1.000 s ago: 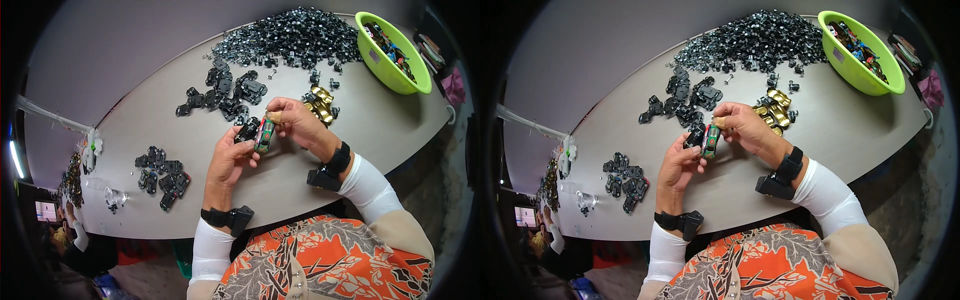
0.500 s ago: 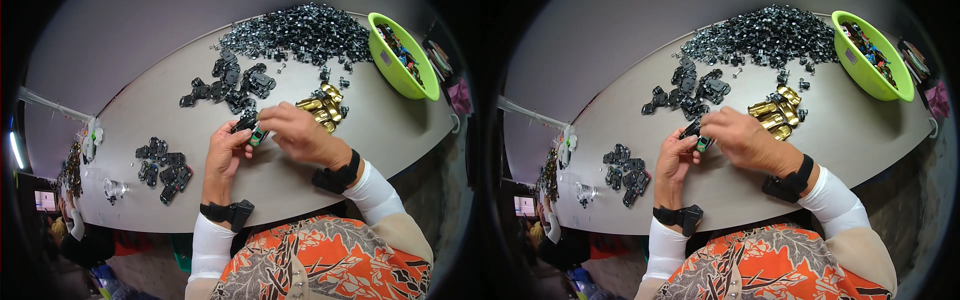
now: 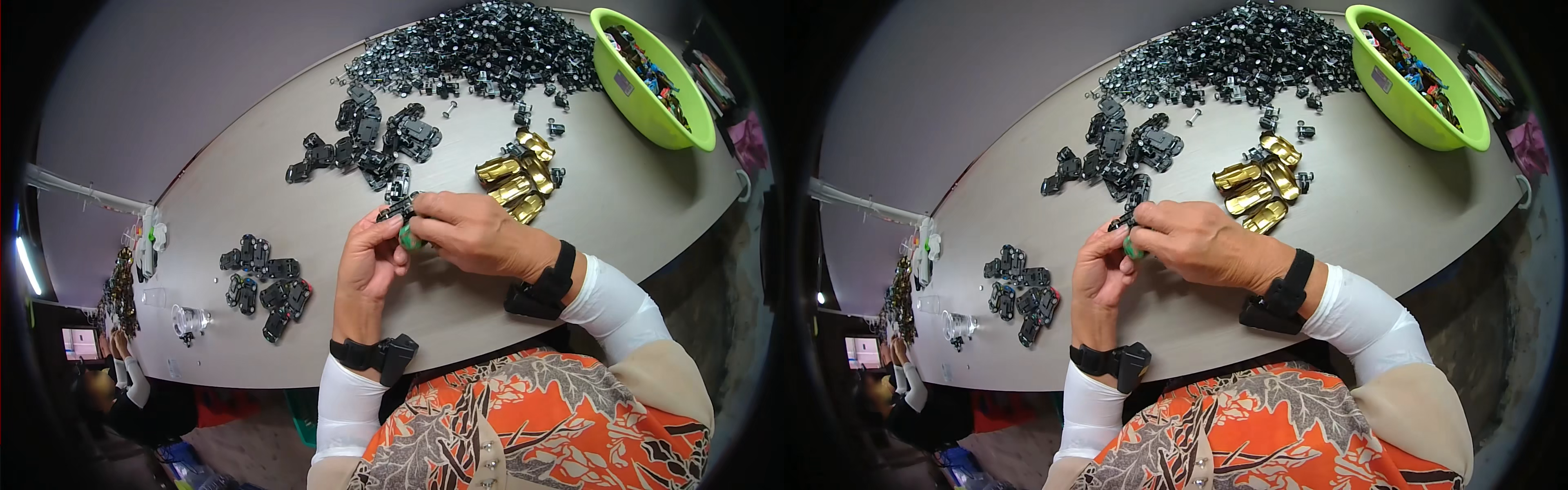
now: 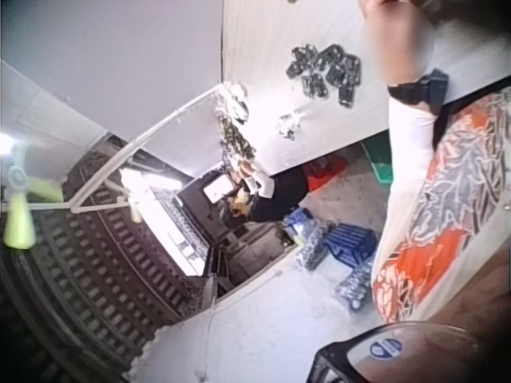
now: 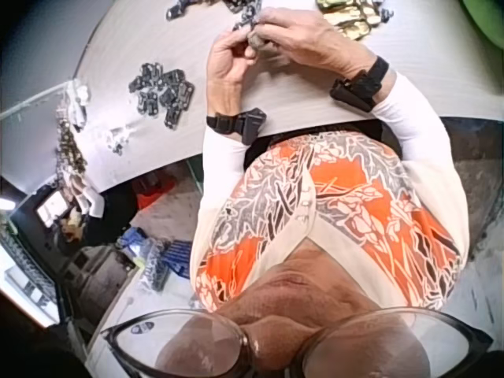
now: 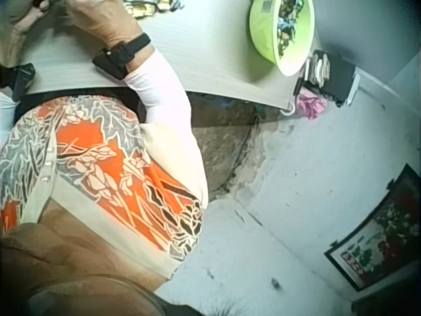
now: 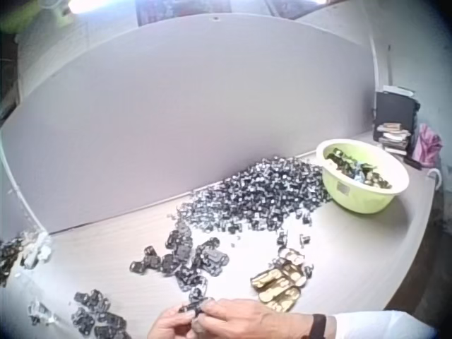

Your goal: The person assembles miniature toy cars by hand at a table. They pick up black chassis and colored body shells, fit the shells onto the chassis, and place the completed units on the table. The process is repeated for multiple cars using various body colors.

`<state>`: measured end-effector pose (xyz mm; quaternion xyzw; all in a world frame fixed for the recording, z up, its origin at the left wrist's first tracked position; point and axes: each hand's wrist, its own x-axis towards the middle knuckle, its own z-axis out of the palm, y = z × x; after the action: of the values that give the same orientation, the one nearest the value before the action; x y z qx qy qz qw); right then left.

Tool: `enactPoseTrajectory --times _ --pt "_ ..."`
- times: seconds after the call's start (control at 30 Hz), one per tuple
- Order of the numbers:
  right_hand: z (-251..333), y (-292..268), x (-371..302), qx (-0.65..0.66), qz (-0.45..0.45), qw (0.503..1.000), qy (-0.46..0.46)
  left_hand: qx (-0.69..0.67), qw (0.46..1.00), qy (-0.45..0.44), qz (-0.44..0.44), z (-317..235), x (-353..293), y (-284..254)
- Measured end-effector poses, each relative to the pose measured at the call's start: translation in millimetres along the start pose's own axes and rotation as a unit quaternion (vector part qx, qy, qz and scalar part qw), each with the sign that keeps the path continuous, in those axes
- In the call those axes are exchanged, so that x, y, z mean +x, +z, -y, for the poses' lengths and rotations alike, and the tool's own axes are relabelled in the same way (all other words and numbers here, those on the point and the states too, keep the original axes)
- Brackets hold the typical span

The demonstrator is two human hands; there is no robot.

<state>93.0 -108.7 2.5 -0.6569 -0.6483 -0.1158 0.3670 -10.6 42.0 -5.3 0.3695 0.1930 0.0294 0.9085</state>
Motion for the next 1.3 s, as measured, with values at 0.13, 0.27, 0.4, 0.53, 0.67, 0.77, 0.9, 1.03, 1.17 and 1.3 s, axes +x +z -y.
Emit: enactPoseTrajectory --times 0.13,0.27,0.4,0.53,0.67,0.77,0.9,1.03,1.17,1.3 --pt "-1 -21 2 0.111 -0.041 0.985 0.123 0.164 0.981 0.063 -0.086 -3 3 -5" --pt "-5 -24 2 0.327 -0.014 0.905 0.272 0.215 0.97 0.104 -0.052 2 2 -5" --pt "-2 -9 -2 0.466 0.027 0.831 0.304 0.134 0.986 0.094 -0.013 5 0 6" --pt "-5 -4 -3 0.508 0.001 0.797 0.326 0.118 0.984 0.134 -0.001 8 0 10" --pt "-7 -10 -2 0.515 0.019 0.784 0.345 0.138 0.978 0.155 0.025 11 1 5" --pt "-7 -11 -2 0.498 0.034 0.801 0.33 0.156 0.976 0.153 0.024 6 0 3" --pt "-6 -8 -4 0.559 0.041 0.749 0.354 0.137 0.981 0.133 0.024 3 -1 10" --pt "1 -17 1 0.544 0.019 0.761 0.354 0.099 0.99 0.087 0.059 5 0 0" --pt "2 -23 4 0.525 -0.035 0.76 0.382 0.053 0.992 0.109 0.047 2 1 -2" --pt "7 -21 5 0.533 -0.067 0.773 0.338 0.043 0.992 0.104 0.054 3 1 0"
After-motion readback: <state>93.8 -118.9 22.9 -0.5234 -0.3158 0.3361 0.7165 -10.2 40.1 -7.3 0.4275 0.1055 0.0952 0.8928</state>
